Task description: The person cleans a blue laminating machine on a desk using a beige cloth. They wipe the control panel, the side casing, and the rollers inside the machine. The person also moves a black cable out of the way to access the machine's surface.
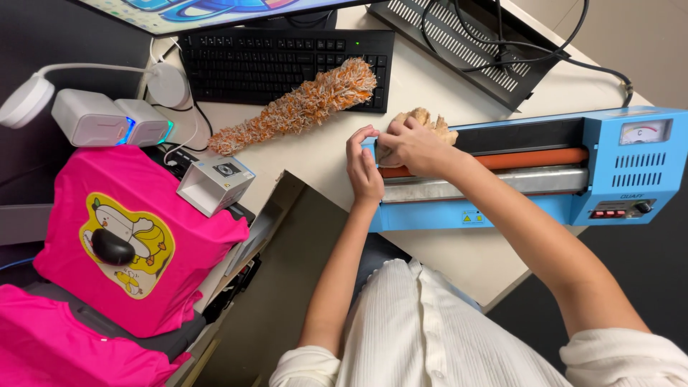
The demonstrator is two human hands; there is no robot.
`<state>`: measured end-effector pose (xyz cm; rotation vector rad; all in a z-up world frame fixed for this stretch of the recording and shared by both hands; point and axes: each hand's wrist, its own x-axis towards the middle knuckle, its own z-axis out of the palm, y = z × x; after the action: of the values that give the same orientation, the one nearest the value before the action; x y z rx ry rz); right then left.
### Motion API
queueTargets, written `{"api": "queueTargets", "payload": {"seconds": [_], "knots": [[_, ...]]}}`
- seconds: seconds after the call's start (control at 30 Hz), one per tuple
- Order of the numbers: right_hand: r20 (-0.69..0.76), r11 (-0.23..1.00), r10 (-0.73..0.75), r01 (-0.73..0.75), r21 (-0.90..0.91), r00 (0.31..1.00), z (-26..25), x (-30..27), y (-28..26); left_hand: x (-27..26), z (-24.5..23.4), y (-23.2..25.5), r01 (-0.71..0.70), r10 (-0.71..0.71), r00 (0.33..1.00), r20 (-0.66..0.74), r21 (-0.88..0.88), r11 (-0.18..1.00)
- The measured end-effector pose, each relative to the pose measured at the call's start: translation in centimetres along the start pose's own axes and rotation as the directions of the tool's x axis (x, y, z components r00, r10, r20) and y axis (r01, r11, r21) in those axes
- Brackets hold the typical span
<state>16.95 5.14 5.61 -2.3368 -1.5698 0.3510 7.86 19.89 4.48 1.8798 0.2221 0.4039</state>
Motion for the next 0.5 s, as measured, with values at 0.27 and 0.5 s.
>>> {"api": "queueTargets", "payload": {"seconds": [0.27, 0.5], "knots": [[-0.034, 0.973, 0.230, -0.229, 0.042, 0.973, -3.4, -2.1, 1.1, 0.1, -0.1, 0.4, 0.017, -0.017, 1.000, -0.005, -0.023, 1.000], [-0.121, 0.917, 0.205, -0.147, 0.371, 0.971, 3.8, -0.6, 0.7, -0.1, -0.1, 0.1, 0.003, -0.003, 1.000, 0.001, -0.013, 1.000]]}}
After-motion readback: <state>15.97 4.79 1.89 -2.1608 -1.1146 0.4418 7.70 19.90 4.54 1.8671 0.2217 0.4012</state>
